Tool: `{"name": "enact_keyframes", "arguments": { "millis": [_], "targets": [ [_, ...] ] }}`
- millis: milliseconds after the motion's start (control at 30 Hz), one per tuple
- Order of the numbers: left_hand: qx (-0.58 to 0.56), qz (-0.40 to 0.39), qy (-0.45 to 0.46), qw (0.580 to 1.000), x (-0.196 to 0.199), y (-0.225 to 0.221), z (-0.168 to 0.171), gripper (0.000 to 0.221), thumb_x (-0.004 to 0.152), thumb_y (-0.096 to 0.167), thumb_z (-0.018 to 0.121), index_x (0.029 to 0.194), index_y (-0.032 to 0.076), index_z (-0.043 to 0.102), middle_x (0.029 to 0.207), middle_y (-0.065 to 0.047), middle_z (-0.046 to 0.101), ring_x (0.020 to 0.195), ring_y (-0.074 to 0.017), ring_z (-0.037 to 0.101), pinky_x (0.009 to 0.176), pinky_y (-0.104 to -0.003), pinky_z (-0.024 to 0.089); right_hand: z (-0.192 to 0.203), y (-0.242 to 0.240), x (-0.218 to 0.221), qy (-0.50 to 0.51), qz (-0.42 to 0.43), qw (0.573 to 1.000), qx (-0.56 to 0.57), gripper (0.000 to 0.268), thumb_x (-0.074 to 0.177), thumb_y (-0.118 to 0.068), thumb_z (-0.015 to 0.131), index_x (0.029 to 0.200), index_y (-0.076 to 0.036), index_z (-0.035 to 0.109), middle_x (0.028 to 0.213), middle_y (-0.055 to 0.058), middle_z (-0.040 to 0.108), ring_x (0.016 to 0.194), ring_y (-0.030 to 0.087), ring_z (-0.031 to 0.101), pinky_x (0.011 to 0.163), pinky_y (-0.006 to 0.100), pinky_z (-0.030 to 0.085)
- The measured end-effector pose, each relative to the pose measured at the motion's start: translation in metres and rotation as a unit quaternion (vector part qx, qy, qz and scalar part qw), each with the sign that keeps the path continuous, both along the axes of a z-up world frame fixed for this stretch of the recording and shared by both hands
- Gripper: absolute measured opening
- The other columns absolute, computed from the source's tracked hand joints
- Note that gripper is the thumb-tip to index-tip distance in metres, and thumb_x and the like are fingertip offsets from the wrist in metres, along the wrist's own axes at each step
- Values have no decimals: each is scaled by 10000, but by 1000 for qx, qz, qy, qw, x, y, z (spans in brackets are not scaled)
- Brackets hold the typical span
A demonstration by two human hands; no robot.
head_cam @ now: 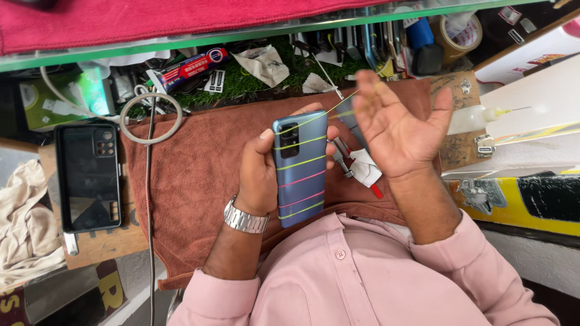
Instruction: The person repairs a smartphone by applying adhesive to the camera module and reattaching it to the back cover. They then apply adhesive to the phone's frame, align the back cover, and secure it using multiple rubber bands. Finally, they inspect the assembled device.
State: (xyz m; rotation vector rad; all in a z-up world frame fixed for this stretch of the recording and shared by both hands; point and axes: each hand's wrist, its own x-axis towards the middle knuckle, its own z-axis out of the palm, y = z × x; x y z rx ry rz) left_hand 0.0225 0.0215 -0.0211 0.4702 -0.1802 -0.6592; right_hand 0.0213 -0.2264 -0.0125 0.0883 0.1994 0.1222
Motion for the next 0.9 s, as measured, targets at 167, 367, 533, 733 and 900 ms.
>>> {"name": "enact_keyframes", "arguments": {
  "millis": [167,367,533,733,900],
  "targets": [
    [27,-15,-33,999,-8,-8,6,838,1009,509,456,1657,0,306,1414,-188,595,1199,-235,637,1056,-422,538,10,14,1,-168,59,910,-375,1160,783,-834,593,1678,-192,228,1804,181,118,1596,479,271,1237,505,414],
    [-34,-90,6,995,-6,3,-6,711,949,450,542,1453,-51,531,1337,-195,665,1166,-287,682,1012,-435,571,36,10,-5,-323,235,751,-526,1204,710,-981,519,1516,-94,406,1785,224,75,1544,450,325,1089,590,415],
    [371,-173,-286,867,-16,-9,-10,489,995,385,571,1276,4,695,1165,-131,727,1077,-230,677,915,-380,551,63,18,11,-535,274,402,-691,1083,875,-916,502,1484,-25,598,1621,250,464,1502,394,534,1185,527,466],
    [256,-97,-157,949,-11,-9,1,706,1056,592,351,1351,7,615,1193,-126,710,1045,-224,673,931,-384,567,18,-12,51,-453,226,388,-770,694,1051,-606,353,1069,-23,729,999,107,745,928,271,716,801,382,583],
    [82,38,75,993,-6,-16,5,901,1017,705,221,1350,-63,556,1201,-189,694,994,-273,700,846,-459,613,-14,-34,28,-310,209,626,-684,734,978,-652,542,709,27,618,637,84,557,649,249,468,670,379,440]
  ]
}}
